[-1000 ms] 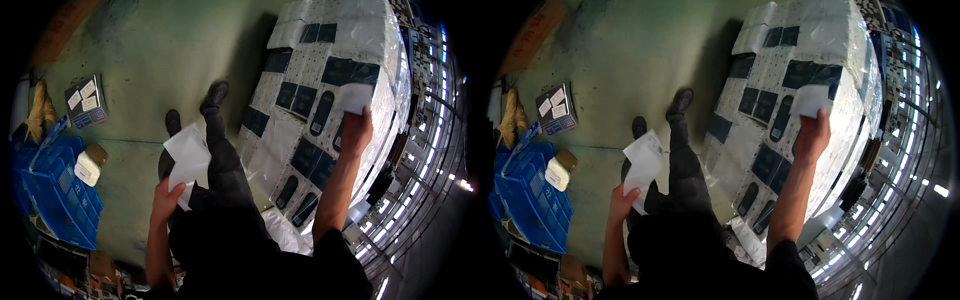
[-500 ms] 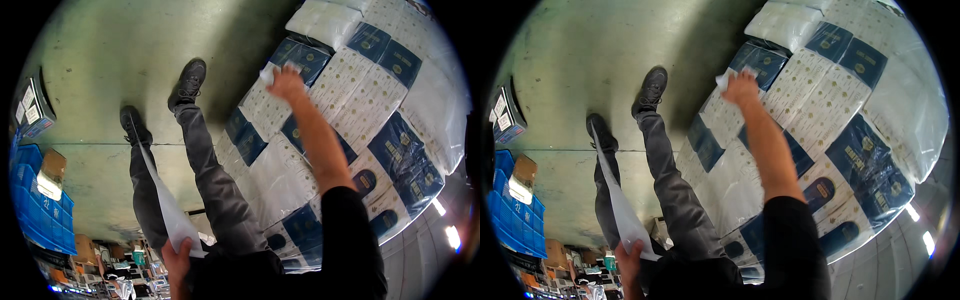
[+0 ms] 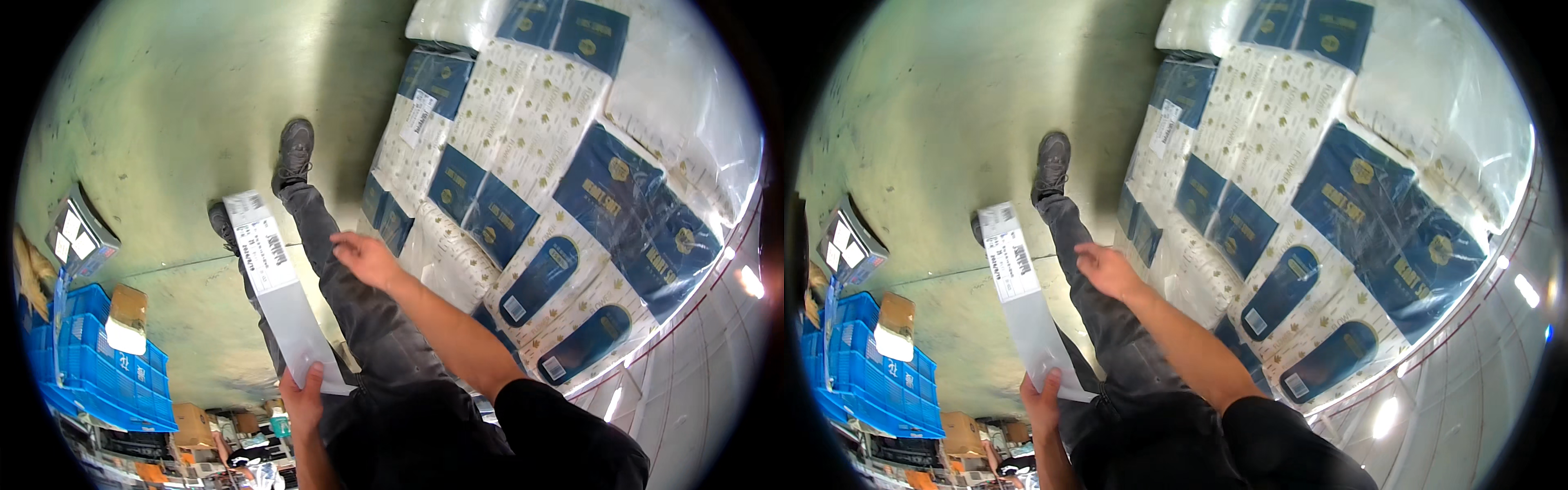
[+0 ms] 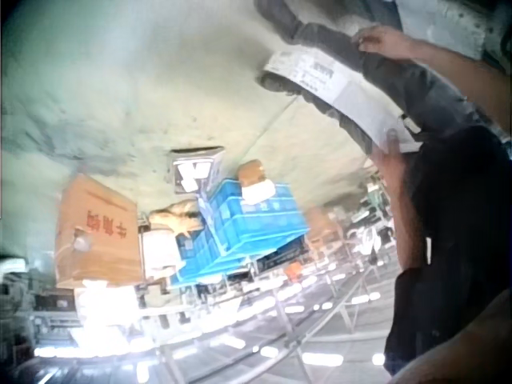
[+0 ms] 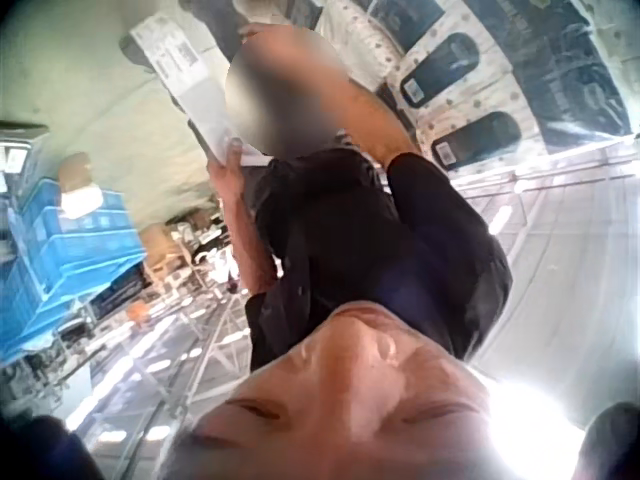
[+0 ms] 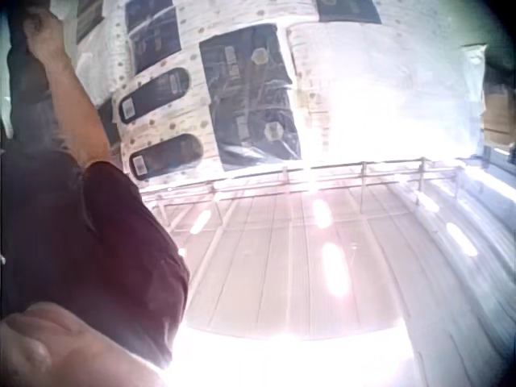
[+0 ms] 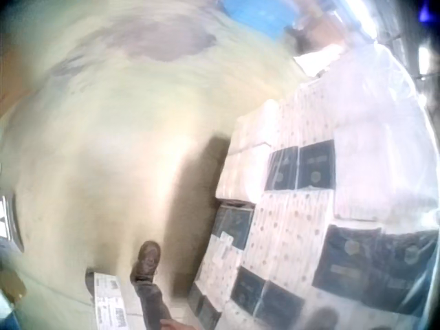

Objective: The person picks up a package of paper products from a stack, checks a paper document, and then walks along a conveyor belt, clearing objects from the line by hand.

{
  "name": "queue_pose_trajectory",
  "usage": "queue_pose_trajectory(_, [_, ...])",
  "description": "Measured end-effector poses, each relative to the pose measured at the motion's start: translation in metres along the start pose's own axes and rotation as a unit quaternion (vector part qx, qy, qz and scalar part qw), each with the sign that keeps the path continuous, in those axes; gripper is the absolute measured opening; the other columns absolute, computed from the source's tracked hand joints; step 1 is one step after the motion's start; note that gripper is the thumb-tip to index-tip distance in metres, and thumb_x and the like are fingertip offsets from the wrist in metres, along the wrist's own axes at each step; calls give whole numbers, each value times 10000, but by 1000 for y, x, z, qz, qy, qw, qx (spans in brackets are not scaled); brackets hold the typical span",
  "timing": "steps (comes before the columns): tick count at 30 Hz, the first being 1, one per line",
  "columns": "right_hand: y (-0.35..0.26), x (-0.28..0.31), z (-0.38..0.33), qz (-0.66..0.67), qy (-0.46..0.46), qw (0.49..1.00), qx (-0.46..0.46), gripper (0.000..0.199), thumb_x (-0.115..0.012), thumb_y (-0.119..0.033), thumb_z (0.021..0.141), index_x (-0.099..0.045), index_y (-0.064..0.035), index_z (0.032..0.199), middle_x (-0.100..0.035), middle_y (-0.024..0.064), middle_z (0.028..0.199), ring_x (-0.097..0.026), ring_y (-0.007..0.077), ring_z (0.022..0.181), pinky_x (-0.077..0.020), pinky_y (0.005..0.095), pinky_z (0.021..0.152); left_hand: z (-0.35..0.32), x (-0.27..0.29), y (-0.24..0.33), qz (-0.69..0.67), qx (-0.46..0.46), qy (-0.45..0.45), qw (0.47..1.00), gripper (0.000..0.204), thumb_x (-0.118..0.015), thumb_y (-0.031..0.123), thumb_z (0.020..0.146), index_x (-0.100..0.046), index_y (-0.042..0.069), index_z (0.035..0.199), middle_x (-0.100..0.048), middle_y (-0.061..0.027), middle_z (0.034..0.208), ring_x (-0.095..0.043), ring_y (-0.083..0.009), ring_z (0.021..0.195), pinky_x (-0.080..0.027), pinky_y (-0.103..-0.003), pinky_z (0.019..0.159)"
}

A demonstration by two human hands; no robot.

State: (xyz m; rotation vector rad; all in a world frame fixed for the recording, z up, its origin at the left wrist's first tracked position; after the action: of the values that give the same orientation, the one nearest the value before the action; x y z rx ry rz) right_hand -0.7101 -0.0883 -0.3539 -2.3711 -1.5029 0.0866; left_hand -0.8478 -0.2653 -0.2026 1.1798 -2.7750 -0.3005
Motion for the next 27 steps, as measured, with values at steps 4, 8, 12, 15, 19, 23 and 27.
queue_pose_trajectory(4, [-17, 35, -49, 12, -31, 999, -1, 326, -596, -211, 843, -581, -61, 1132, -649, 98, 940, -600, 160, 884, -461, 288, 814, -18, -4, 12, 47, 5, -31, 998, 284, -600, 129, 854, -568, -30, 1086, -614, -47, 939, -555, -109, 842, -444, -249, 747])
queue_pose_trajectory(8, [4, 136, -64, 116, 420, 899, 31, 401, -517, -107, 840, -487, -58, 1237, -528, 163, 1224, -510, 221, 1133, -393, 301, 945, -34, -17, 55, 72, -30, -29, 997, 274, -603, 130, 847, -574, -19, 1075, -609, -38, 940, -547, -114, 849, -435, -256, 766])
queue_pose_trajectory(12, [-72, 105, -121, -222, 329, 898, 191, 439, -479, -75, 847, -421, -38, 1280, -472, 187, 1279, -480, 263, 1169, -389, 324, 955, -60, -35, 101, 109, -118, -17, 987, 267, -604, 101, 829, -572, -14, 1067, -604, -39, 945, -544, -113, 856, -441, -257, 757])
queue_pose_trajectory(15, [-123, 78, -172, 210, -105, 968, 88, 469, -498, -201, 903, -364, -71, 1333, -466, 153, 1274, -461, 238, 1171, -396, 328, 944, -90, -57, 148, 106, -171, -46, 979, 283, -567, 92, 851, -543, -24, 1108, -608, -66, 977, -556, -131, 892, -448, -268, 781])
queue_pose_trajectory(19, [-182, 77, -210, 431, -3, 885, 174, 659, -547, -282, 894, -218, 3, 1390, -485, 125, 1224, -510, 182, 1047, -436, 313, 862, -133, -87, 213, 246, -276, -130, 920, 271, -612, 142, 825, -574, -2, 1050, -639, -160, 921, -626, -192, 847, -480, -297, 726])
queue_pose_trajectory(23, [-271, 158, -216, 499, 83, 844, 179, 693, -603, -23, 804, -217, 23, 1379, -549, 177, 1121, -546, 180, 987, -443, 285, 853, -158, -107, 274, 389, -322, -221, 834, 218, -597, 193, 812, -594, 35, 963, -590, -204, 822, -589, -369, 779, -472, -367, 677])
queue_pose_trajectory(27, [-355, 245, -184, 491, 66, 818, 293, 572, -584, 55, 762, -414, -17, 1304, -590, 111, 1068, -562, 166, 949, -455, 286, 833, -126, -131, 377, 427, -427, -227, 764, 227, -593, 224, 815, -603, 32, 935, -601, -196, 842, -587, -373, 797, -469, -414, 691])
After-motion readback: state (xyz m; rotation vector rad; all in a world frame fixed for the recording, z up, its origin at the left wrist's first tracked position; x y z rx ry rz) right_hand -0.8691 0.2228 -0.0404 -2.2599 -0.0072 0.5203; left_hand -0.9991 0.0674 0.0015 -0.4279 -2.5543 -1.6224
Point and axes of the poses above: each hand's wrist, its own z-axis towards the middle knuckle, its own x-axis out of the back of the hand, y = z × x, the point moved 1 cm from there along z, towards the middle knuckle
